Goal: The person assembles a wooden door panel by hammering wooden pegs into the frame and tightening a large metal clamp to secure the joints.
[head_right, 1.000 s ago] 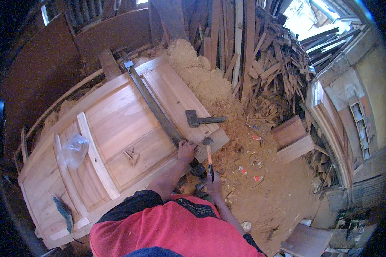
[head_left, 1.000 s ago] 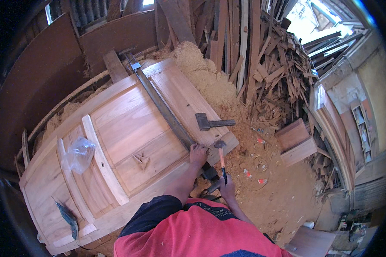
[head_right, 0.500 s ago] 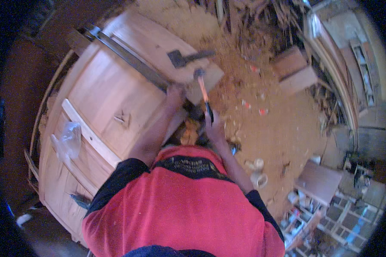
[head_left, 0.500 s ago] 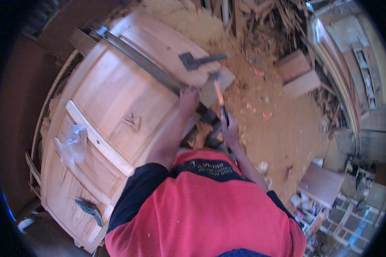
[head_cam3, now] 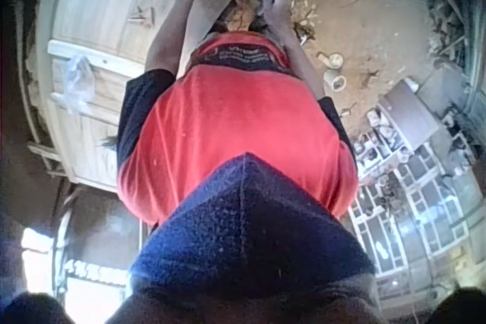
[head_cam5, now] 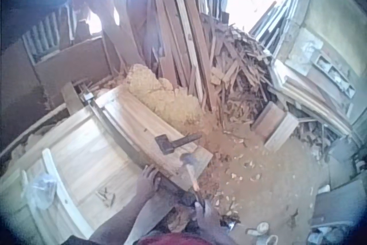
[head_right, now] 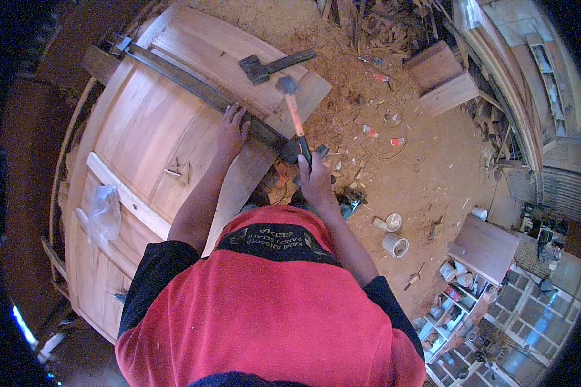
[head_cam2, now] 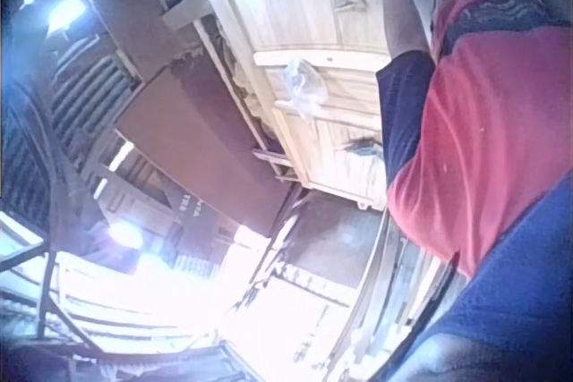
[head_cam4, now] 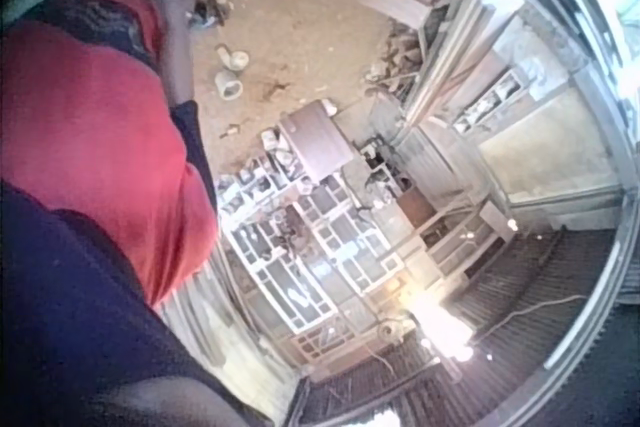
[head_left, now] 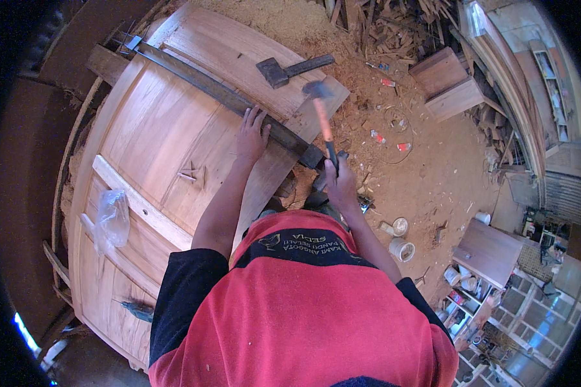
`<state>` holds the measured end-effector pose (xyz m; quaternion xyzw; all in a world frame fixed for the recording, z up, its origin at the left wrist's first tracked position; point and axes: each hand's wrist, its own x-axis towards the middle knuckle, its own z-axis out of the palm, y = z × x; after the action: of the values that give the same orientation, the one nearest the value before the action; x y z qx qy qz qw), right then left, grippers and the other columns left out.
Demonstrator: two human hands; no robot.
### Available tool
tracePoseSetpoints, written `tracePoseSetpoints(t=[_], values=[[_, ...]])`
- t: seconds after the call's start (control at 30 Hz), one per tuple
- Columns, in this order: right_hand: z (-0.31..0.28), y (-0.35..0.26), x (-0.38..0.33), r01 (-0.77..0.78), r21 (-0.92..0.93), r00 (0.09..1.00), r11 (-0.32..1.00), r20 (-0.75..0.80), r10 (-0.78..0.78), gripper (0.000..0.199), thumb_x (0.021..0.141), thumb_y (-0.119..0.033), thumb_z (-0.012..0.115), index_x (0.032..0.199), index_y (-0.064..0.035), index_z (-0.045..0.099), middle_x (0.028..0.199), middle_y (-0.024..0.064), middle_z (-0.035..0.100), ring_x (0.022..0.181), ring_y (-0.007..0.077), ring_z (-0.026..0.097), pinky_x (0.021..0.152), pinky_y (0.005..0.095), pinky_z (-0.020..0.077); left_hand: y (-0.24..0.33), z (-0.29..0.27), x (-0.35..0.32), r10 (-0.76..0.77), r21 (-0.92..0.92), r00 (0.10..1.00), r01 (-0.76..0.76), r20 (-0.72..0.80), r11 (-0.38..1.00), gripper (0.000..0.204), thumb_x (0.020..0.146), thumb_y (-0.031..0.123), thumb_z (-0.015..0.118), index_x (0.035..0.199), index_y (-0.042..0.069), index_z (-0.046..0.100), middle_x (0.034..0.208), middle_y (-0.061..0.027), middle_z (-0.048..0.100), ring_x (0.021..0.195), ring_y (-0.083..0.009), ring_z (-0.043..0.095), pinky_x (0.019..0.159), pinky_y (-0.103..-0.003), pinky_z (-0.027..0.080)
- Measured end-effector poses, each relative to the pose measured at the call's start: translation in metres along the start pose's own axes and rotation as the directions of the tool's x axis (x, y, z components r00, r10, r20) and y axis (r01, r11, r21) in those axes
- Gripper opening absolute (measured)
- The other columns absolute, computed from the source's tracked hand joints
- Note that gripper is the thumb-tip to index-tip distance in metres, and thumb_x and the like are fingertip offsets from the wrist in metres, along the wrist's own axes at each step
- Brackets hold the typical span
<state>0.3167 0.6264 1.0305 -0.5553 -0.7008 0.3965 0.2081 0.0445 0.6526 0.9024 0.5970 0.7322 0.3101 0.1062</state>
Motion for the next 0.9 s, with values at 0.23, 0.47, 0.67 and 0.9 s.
tracePoseSetpoints(t=[0.23, 0.47, 0.67, 0.9], values=[[0.018, 0.013, -0.004, 0.099, -0.029, 0.972, 0.995, -0.21, -0.102, 0.029, 0.101, -0.026, 0.052, 0.108, 0.0019, 0.05, 0.079, 0.0232, 0.061, 0.069, 0.0433, 0.06, 0.064, 0.0488, 0.0474, -0.005, -0.001, -0.008, 0.035, -0.014, 0.999, -0.036, -0.038, 0.999, 0.04, 0.095, 0.025, 0.059, 0.131, 0.007, 0.056, 0.148, -0.0162, 0.044, 0.141, -0.0393, 0.034, 0.113, -0.048, 0.034], [0.007, 0.042, 0.006, -0.024, -0.1, 0.999, 0.995, 0.022, 0.026, 0.038, 0.101, -0.037, 0.05, 0.104, 0.0003, 0.058, 0.074, 0.0162, 0.061, 0.068, 0.0279, 0.062, 0.063, 0.043, 0.0471, -0.024, -0.036, -0.092, -0.165, 0.024, 0.978, 0.169, -0.127, 0.985, 0.027, 0.09, 0.021, 0.063, 0.113, 0.007, 0.063, 0.123, -0.0146, 0.06, 0.119, -0.0339, 0.053, 0.1, -0.045, 0.042], [-0.016, 0.028, 0.001, 0.123, 0.03, 0.969, 0.992, -0.221, -0.113, 0.029, 0.101, -0.029, 0.052, 0.097, -0.0014, 0.058, 0.071, 0.0057, 0.055, 0.063, 0.017, 0.054, 0.058, 0.036, 0.045, -0.057, -0.079, -0.175, -0.357, 0.084, 0.888, 0.395, -0.291, 0.915, 0.015, 0.086, 0.013, 0.065, 0.099, 0.006, 0.068, 0.101, -0.0141, 0.067, 0.1, -0.0321, 0.059, 0.09, -0.045, 0.045], [-0.02, 0.023, 0.004, 0.005, 0.32, 0.972, 0.947, -0.223, 0.071, 0.03, 0.103, -0.032, 0.052, 0.096, -0.003, 0.055, 0.064, -0.0029, 0.047, 0.051, 0.0052, 0.045, 0.045, 0.0233, 0.0357, -0.097, -0.122, -0.173, -0.605, -0.07, 0.649, 0.652, -0.461, 0.755, 0.017, 0.09, 0.017, 0.063, 0.095, 0.003, 0.07, 0.086, -0.0153, 0.068, 0.083, -0.0335, 0.063, 0.078, -0.045, 0.049]])
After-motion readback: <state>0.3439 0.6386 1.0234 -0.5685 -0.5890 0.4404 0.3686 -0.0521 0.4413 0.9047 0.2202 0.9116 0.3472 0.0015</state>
